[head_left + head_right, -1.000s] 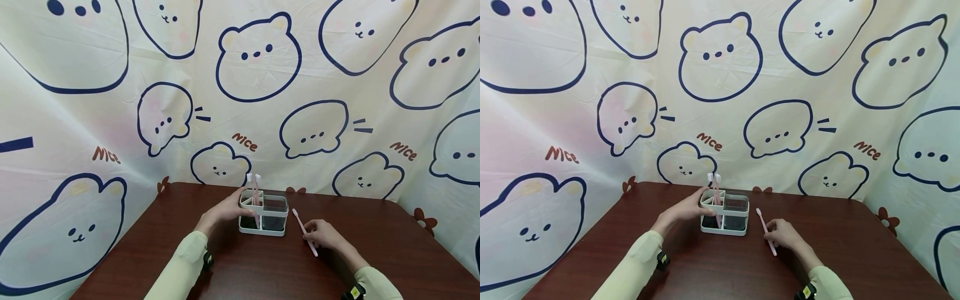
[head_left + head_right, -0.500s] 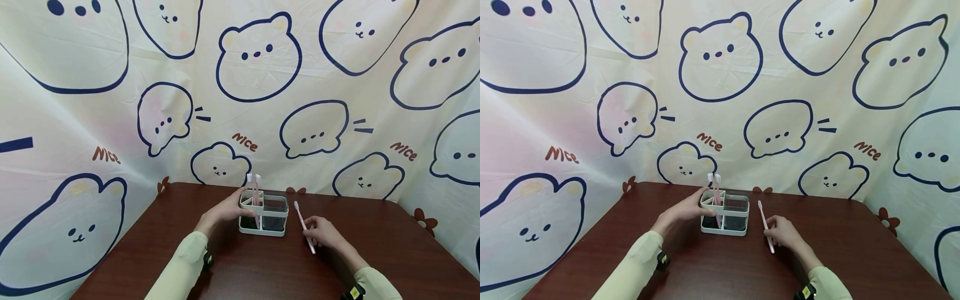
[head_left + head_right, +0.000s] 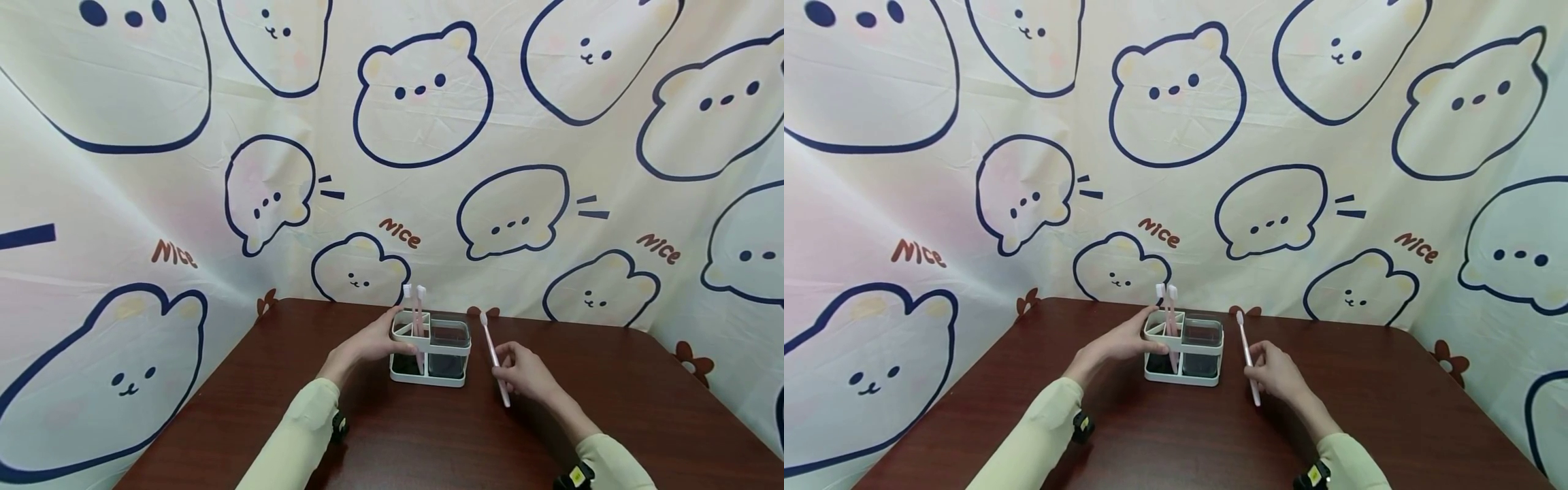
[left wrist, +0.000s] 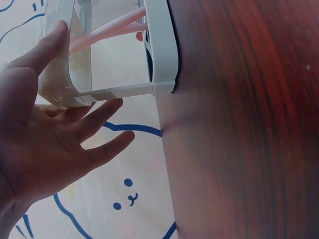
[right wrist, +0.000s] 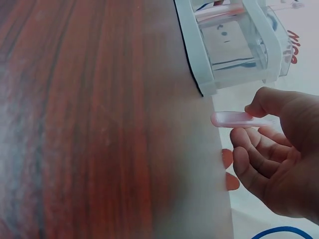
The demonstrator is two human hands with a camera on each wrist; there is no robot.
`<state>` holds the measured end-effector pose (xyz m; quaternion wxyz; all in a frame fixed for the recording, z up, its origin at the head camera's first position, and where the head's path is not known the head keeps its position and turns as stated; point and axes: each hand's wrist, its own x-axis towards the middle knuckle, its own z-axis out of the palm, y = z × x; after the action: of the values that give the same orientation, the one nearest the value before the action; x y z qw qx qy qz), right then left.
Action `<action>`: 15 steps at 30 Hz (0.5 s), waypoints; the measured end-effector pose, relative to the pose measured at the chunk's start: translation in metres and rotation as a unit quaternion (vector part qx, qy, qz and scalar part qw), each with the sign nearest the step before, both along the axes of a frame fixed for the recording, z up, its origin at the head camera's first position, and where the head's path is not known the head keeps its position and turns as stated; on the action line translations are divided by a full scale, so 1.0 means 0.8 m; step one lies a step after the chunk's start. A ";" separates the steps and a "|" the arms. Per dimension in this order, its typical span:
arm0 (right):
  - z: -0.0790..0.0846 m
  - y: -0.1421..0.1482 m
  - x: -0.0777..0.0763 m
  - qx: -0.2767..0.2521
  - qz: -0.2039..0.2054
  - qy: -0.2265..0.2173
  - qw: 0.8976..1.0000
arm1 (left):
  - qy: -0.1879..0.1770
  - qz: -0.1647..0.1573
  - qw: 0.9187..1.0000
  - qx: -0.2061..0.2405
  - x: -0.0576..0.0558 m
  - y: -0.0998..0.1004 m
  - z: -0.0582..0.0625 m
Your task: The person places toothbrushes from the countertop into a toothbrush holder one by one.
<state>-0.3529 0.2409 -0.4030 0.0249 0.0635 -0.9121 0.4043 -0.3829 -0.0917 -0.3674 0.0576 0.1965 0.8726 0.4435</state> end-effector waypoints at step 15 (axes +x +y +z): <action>0.037 -0.017 0.006 -0.008 -0.009 0.087 0.996 | -0.004 0.002 1.000 0.002 0.002 0.000 0.000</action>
<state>-0.3478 0.2277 -0.3733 0.1084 0.0904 -0.9035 0.4046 -0.3811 -0.0916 -0.3670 0.0596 0.1929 0.8719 0.4461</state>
